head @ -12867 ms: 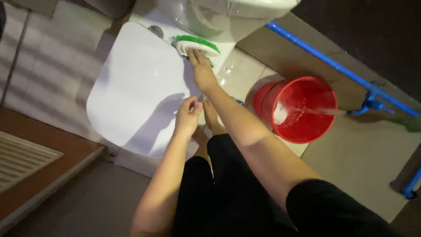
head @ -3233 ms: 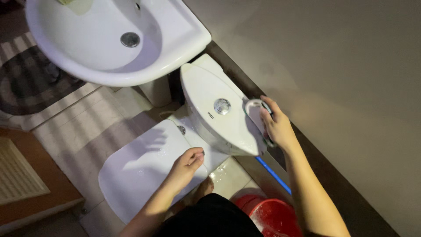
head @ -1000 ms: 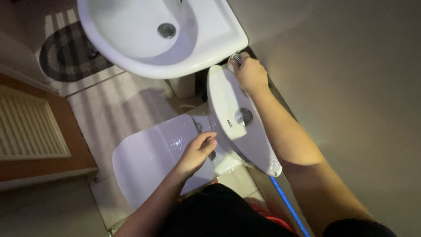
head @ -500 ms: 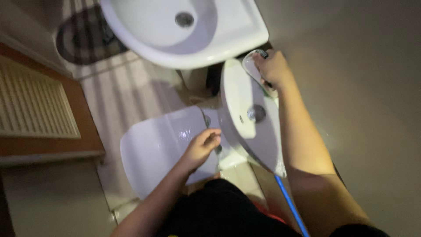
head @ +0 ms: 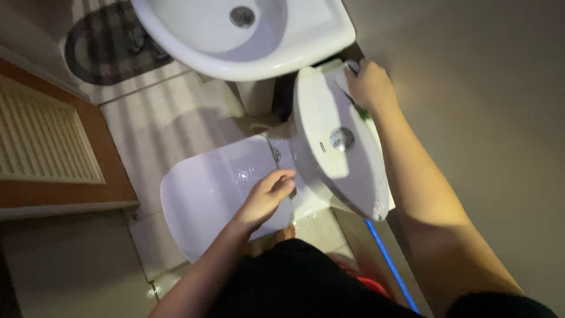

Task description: The person scoops water from a red bucket with a white scoop and pours it onto the closed toilet seat and tank. They then pour liquid from a blue bottle onto the seat and scrub the seat, lid, and tank with a green brush. The person continues scrubbing the exterior surfaces of the toilet.

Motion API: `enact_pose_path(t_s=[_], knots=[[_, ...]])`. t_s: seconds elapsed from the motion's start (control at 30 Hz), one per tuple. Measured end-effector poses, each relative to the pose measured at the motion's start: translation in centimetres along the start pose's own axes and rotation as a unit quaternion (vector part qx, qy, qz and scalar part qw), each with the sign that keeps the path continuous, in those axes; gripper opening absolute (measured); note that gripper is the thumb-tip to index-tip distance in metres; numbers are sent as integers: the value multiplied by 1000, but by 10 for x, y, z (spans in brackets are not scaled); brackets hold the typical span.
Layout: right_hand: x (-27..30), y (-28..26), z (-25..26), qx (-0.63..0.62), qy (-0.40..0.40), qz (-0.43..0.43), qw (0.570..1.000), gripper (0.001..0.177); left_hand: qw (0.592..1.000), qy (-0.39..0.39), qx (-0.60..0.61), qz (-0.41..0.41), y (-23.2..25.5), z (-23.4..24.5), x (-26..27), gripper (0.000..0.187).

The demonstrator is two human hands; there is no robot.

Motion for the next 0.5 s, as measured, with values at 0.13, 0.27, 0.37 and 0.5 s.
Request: enact_pose_path(t_s=[0.13,0.27,0.37,0.5], knots=[[0,-18,-3,-16,19,-8,1000,45,999,41,0,31,0,11,14,46],[-8,-25,-13,-63,-19,-39,997,45,998,39,-46,35,1,10,17,45],[12,3,-8,-102,-25,-77,991,43,994,-4,-91,68,-10,2,19,44],[74,38,23,-57,71,16,996,42,999,-21,40,-6,-9,-3,21,42]])
Point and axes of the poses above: each hand's wrist, its own x-axis away from the middle knuckle, its own z-axis out of the back of the hand, y = z × x, the point moved 2 cm from there along -x, towards the middle knuckle, and after that the axes turned 7 degrees about -x, right-handed, at the moved point
